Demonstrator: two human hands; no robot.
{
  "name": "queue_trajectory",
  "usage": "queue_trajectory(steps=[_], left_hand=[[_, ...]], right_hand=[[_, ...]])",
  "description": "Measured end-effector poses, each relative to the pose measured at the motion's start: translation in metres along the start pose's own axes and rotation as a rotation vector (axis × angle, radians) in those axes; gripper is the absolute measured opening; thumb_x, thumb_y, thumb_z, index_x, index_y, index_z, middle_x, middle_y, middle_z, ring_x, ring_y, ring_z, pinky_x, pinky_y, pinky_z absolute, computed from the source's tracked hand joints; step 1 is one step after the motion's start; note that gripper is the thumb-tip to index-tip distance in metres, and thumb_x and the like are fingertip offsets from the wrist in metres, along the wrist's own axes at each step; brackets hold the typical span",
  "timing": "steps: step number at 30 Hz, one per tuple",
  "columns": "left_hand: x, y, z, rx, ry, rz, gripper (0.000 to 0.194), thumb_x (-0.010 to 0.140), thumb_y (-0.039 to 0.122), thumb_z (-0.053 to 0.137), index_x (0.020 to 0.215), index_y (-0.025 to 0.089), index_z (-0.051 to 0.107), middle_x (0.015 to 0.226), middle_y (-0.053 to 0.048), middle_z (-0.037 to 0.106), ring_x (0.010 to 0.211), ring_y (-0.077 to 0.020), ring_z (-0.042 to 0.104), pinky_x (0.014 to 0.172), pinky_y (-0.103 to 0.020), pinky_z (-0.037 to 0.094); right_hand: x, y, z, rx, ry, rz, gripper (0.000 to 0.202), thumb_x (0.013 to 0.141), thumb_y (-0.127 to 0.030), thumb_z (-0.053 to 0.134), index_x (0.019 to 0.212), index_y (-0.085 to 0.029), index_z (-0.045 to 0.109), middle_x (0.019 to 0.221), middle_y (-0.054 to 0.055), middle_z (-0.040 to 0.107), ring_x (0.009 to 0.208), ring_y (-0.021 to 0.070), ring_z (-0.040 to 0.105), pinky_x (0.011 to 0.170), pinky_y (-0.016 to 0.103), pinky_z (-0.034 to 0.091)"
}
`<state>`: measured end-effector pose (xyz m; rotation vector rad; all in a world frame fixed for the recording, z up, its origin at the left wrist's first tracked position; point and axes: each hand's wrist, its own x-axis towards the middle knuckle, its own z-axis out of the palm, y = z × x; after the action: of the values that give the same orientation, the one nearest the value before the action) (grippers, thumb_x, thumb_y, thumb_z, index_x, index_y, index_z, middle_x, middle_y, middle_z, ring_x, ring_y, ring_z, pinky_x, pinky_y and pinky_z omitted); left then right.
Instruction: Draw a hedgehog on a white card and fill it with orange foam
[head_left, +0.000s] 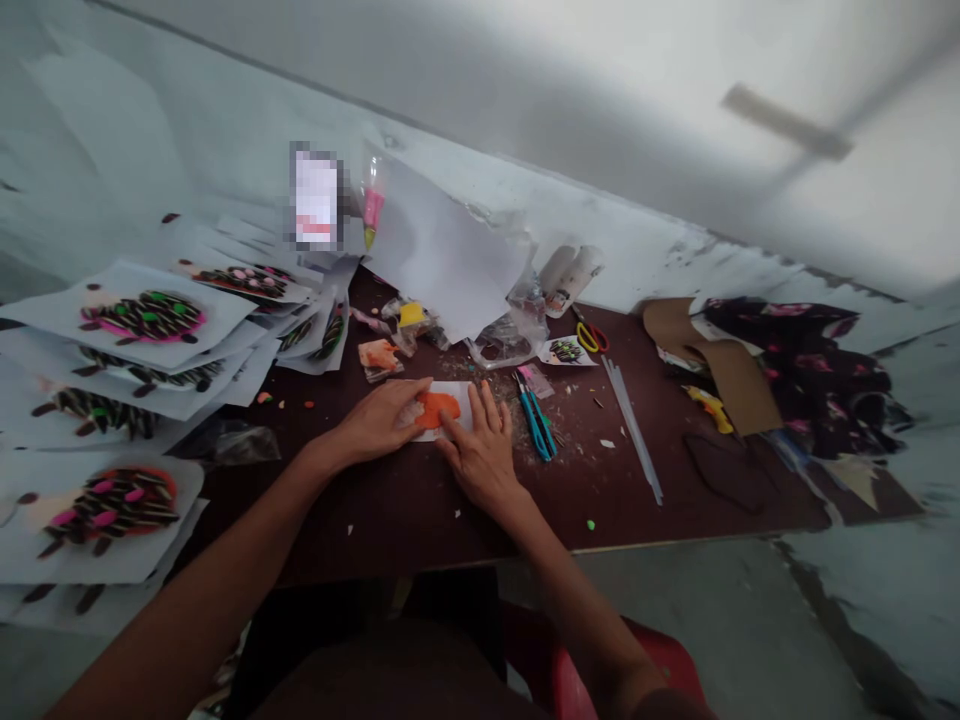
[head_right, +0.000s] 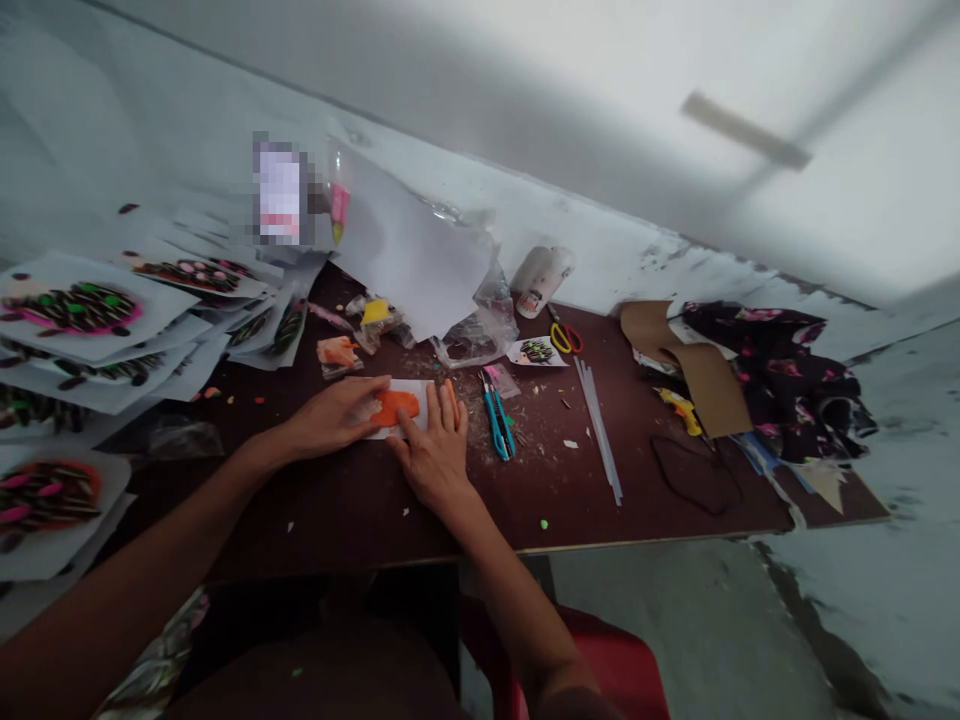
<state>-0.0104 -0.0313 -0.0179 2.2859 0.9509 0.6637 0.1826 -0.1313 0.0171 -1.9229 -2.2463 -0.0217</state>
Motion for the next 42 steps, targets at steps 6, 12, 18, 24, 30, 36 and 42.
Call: queue_trajectory(steps=[6, 12, 18, 24, 30, 36, 42], left_hand=[[0.001, 0.0, 0.0, 0.001, -0.01, -0.007, 0.064, 0.086, 0.045, 0.058, 0.143, 0.017, 0.05, 0.143, -0.014, 0.058, 0.133, -0.0291, 0.054, 0.116, -0.047, 0.037], [0.0, -0.001, 0.001, 0.0, 0.008, -0.009, 0.062, 0.088, 0.048, 0.057, 0.142, 0.018, 0.051, 0.143, -0.014, 0.058, 0.133, -0.0311, 0.053, 0.116, -0.048, 0.037], [0.0, -0.003, 0.002, 0.003, 0.0, -0.002, 0.064, 0.088, 0.049, 0.056, 0.143, 0.018, 0.051, 0.144, -0.013, 0.058, 0.134, -0.0303, 0.053, 0.116, -0.046, 0.038], [0.0, -0.003, 0.002, 0.001, 0.003, -0.015, 0.063, 0.087, 0.049, 0.056, 0.143, 0.019, 0.051, 0.145, -0.013, 0.058, 0.135, -0.0298, 0.052, 0.117, -0.046, 0.036], [0.0, 0.0, 0.001, 0.001, 0.002, -0.009, 0.064, 0.088, 0.05, 0.055, 0.143, 0.018, 0.05, 0.144, -0.013, 0.059, 0.133, -0.0294, 0.053, 0.117, -0.046, 0.037], [0.0, 0.001, 0.0, 0.012, -0.006, -0.034, 0.061, 0.088, 0.049, 0.055, 0.142, 0.02, 0.051, 0.145, -0.011, 0.058, 0.134, -0.029, 0.052, 0.117, -0.046, 0.036], [0.0, 0.0, 0.001, -0.01, 0.004, -0.012, 0.06, 0.088, 0.049, 0.055, 0.142, 0.022, 0.05, 0.142, -0.012, 0.06, 0.132, -0.0309, 0.055, 0.114, -0.049, 0.039]], right_hand=[[0.002, 0.003, -0.002, 0.018, -0.017, 0.012, 0.038, 0.1, -0.045, 0.054, 0.134, -0.033, 0.063, 0.164, 0.009, 0.03, 0.154, 0.033, 0.017, 0.119, 0.057, 0.018], [-0.008, 0.005, -0.01, -0.008, -0.01, 0.045, 0.043, 0.1, -0.044, 0.054, 0.141, -0.035, 0.057, 0.167, 0.01, 0.023, 0.155, 0.0326, 0.014, 0.119, 0.058, 0.019], [-0.011, 0.001, -0.009, 0.008, -0.022, 0.037, 0.041, 0.098, -0.045, 0.057, 0.138, -0.034, 0.06, 0.167, 0.011, 0.023, 0.155, 0.0319, 0.013, 0.119, 0.057, 0.02], [-0.014, 0.001, -0.012, 0.031, -0.039, -0.009, 0.038, 0.098, -0.044, 0.057, 0.135, -0.037, 0.062, 0.167, 0.01, 0.022, 0.155, 0.0323, 0.011, 0.119, 0.058, 0.019], [-0.015, 0.003, -0.012, 0.015, -0.052, 0.0, 0.039, 0.097, -0.045, 0.06, 0.135, -0.039, 0.062, 0.166, 0.01, 0.023, 0.155, 0.0335, 0.013, 0.118, 0.06, 0.018], [-0.016, 0.006, -0.013, 0.014, -0.016, -0.02, 0.037, 0.097, -0.041, 0.061, 0.134, -0.039, 0.063, 0.168, 0.006, 0.02, 0.155, 0.0315, 0.012, 0.118, 0.058, 0.02], [-0.018, 0.006, -0.014, 0.005, -0.022, 0.008, 0.038, 0.097, -0.041, 0.061, 0.135, -0.038, 0.062, 0.167, 0.007, 0.021, 0.154, 0.0315, 0.015, 0.117, 0.058, 0.022]])
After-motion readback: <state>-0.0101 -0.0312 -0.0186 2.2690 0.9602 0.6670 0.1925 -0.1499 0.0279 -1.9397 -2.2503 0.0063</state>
